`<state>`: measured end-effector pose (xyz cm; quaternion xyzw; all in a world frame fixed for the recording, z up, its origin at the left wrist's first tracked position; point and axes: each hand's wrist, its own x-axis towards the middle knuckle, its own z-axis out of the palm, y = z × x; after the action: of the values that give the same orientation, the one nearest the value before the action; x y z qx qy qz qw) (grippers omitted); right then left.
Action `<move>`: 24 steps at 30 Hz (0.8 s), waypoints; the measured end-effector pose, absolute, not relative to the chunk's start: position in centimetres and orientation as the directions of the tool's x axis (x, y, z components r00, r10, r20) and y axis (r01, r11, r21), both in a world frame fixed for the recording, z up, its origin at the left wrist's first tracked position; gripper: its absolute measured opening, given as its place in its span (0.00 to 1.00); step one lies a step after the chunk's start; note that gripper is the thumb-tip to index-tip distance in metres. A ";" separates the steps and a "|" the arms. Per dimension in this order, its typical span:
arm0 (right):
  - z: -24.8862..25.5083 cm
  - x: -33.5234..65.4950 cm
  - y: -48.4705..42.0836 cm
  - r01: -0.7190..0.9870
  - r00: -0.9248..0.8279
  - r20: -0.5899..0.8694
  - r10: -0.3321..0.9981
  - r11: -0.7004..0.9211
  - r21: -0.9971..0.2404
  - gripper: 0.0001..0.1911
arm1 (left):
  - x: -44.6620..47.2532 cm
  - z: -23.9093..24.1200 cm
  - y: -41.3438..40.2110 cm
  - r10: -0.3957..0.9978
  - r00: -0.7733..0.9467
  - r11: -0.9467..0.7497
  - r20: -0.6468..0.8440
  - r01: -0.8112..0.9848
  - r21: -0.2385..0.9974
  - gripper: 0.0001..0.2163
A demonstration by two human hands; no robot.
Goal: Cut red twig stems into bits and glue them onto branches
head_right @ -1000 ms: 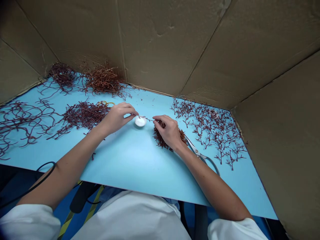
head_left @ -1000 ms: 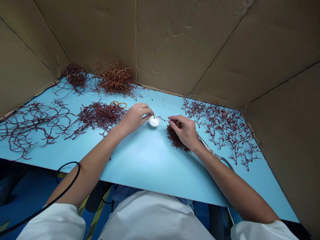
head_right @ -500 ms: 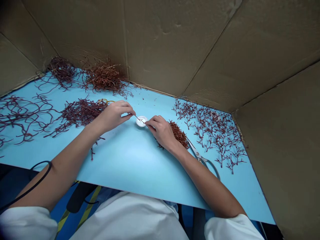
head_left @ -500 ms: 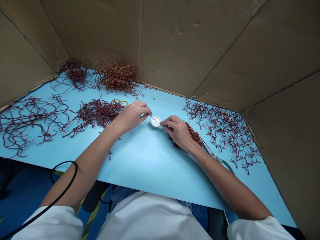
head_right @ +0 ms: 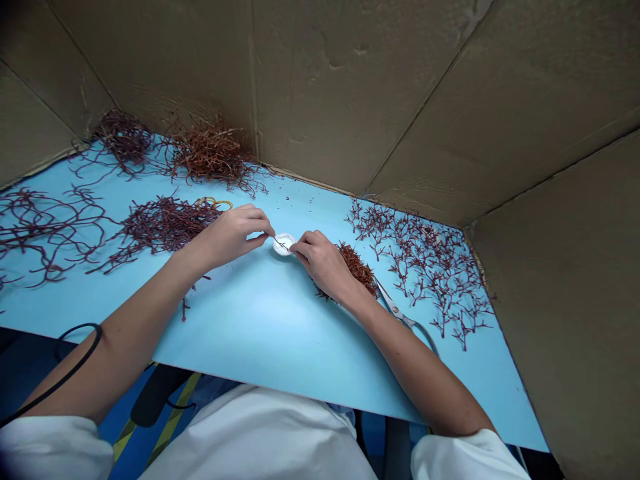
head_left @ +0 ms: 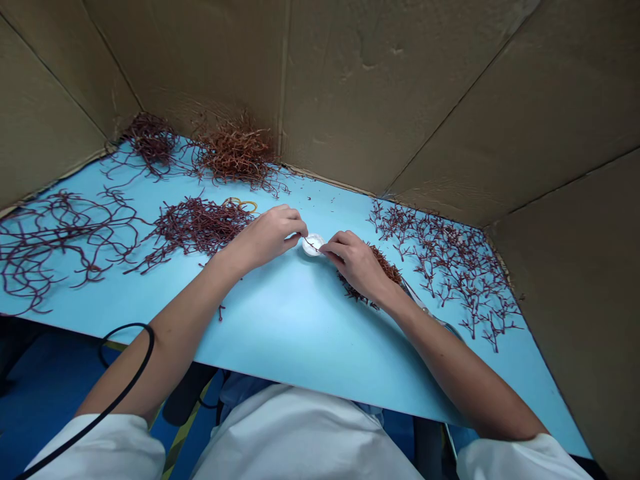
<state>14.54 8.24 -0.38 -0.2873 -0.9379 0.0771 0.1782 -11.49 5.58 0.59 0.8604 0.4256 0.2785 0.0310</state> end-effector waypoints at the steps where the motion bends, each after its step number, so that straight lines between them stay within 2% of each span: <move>1: -0.3 14.5 8.3 0.509 -0.773 0.291 0.564 0.825 -0.245 0.15 | -11.5 0.6 5.6 0.749 0.484 -0.637 0.453 0.714 0.290 0.07; 9: -0.1 14.9 8.1 0.512 -0.733 0.391 0.557 0.830 -0.223 0.16 | -11.4 0.5 5.6 0.760 0.426 -0.618 0.491 0.707 0.344 0.08; 24: -1.0 15.8 7.6 0.503 -0.622 0.407 0.669 0.740 -0.447 0.13 | -10.8 -0.2 5.9 0.812 0.415 -0.564 0.411 0.738 0.370 0.10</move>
<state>15.82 7.58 -0.97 -0.3296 -0.8885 0.1466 0.2835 -10.84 5.85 -0.21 0.8385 0.4623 0.2809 0.0655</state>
